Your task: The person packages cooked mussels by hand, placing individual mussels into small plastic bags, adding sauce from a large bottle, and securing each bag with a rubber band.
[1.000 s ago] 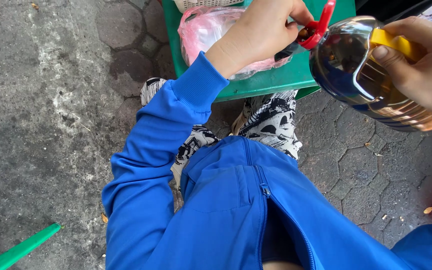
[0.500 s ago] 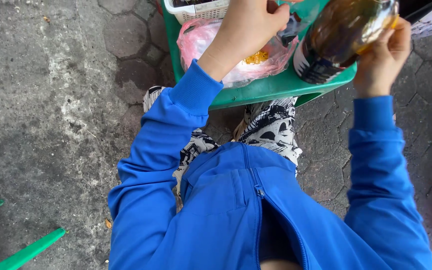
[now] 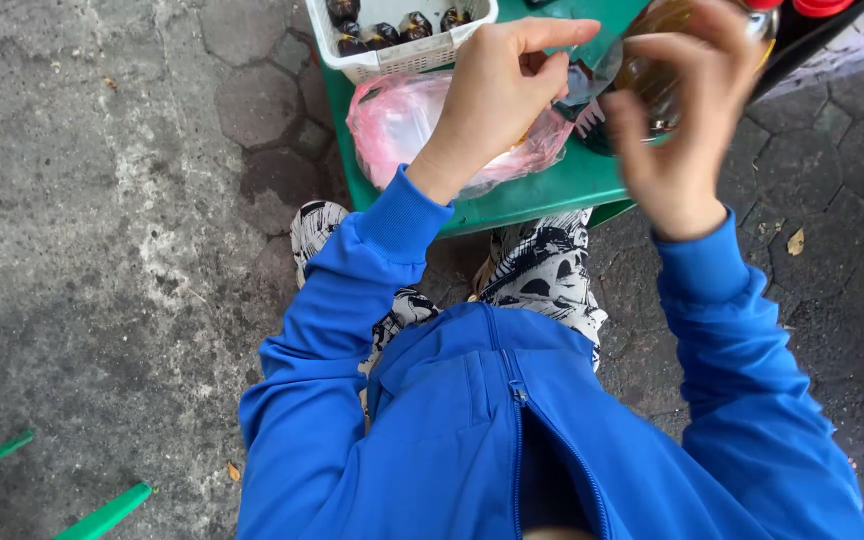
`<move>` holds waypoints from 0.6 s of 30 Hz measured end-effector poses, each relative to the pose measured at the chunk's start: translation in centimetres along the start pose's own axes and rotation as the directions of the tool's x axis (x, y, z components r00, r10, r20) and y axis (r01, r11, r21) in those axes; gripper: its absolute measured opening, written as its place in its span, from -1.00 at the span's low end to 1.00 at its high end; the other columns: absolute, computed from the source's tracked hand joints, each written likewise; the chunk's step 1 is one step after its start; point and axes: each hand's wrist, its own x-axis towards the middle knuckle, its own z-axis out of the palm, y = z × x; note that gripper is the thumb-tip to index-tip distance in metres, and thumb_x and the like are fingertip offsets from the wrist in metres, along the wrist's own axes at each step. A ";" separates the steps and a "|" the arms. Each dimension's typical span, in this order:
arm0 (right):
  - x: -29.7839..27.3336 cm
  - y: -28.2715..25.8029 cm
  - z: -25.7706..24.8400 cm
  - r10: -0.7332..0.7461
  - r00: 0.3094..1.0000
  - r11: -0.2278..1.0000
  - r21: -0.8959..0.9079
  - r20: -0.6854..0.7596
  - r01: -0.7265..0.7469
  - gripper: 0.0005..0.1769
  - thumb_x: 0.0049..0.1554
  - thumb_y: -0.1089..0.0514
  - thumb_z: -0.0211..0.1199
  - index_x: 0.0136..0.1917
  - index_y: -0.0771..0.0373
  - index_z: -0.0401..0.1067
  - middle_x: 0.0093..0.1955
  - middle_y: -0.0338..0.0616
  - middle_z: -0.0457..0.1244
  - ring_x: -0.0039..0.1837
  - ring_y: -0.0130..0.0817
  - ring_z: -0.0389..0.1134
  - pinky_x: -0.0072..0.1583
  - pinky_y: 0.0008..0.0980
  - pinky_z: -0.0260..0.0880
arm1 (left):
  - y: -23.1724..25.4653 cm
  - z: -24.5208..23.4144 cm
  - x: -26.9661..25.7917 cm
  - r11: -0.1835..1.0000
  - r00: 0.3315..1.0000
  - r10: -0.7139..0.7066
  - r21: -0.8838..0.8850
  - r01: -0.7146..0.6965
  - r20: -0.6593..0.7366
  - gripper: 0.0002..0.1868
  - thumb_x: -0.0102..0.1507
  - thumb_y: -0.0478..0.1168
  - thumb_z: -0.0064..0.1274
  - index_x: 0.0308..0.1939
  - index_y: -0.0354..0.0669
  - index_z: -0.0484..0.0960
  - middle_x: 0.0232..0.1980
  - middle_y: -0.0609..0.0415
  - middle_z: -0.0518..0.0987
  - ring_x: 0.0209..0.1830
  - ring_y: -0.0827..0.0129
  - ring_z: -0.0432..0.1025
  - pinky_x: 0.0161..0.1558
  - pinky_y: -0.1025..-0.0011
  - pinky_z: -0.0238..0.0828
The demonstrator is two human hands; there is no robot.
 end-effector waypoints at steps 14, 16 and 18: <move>0.3 -0.8 3.6 0.258 0.926 0.908 0.258 0.275 -0.330 -0.71 0.26 0.38 0.34 0.25 0.35 0.44 -0.06 -0.12 0.38 0.01 -0.46 0.43 0.06 -0.45 0.46 | 2.8 0.1 -4.1 0.961 0.982 0.123 0.266 -0.082 -0.143 -0.71 0.35 -0.41 0.18 0.14 -0.10 0.61 -0.12 0.08 0.65 -0.16 0.35 0.61 -0.17 0.53 0.54; -0.5 0.3 4.4 0.293 0.889 0.851 0.329 0.351 -0.410 -0.80 0.29 0.37 0.31 0.19 0.36 0.46 0.03 -0.09 0.42 0.09 -0.48 0.44 0.13 -0.44 0.48 | 3.3 0.3 -5.1 0.981 0.976 0.139 0.158 -0.113 -0.169 -0.57 0.41 -0.46 0.09 0.32 -0.04 0.50 -0.06 0.11 0.67 -0.09 0.46 0.63 -0.02 0.52 0.57; -0.5 0.2 4.7 0.297 0.877 0.822 0.367 0.378 -0.436 -0.82 0.28 0.36 0.31 0.16 0.35 0.46 0.02 -0.12 0.42 0.08 -0.48 0.45 0.11 -0.45 0.49 | 3.0 -0.3 -5.5 0.995 0.987 0.090 0.064 -0.082 -0.135 -0.52 0.35 -0.45 0.14 0.34 -0.07 0.47 -0.02 0.10 0.65 -0.08 0.45 0.61 -0.03 0.50 0.58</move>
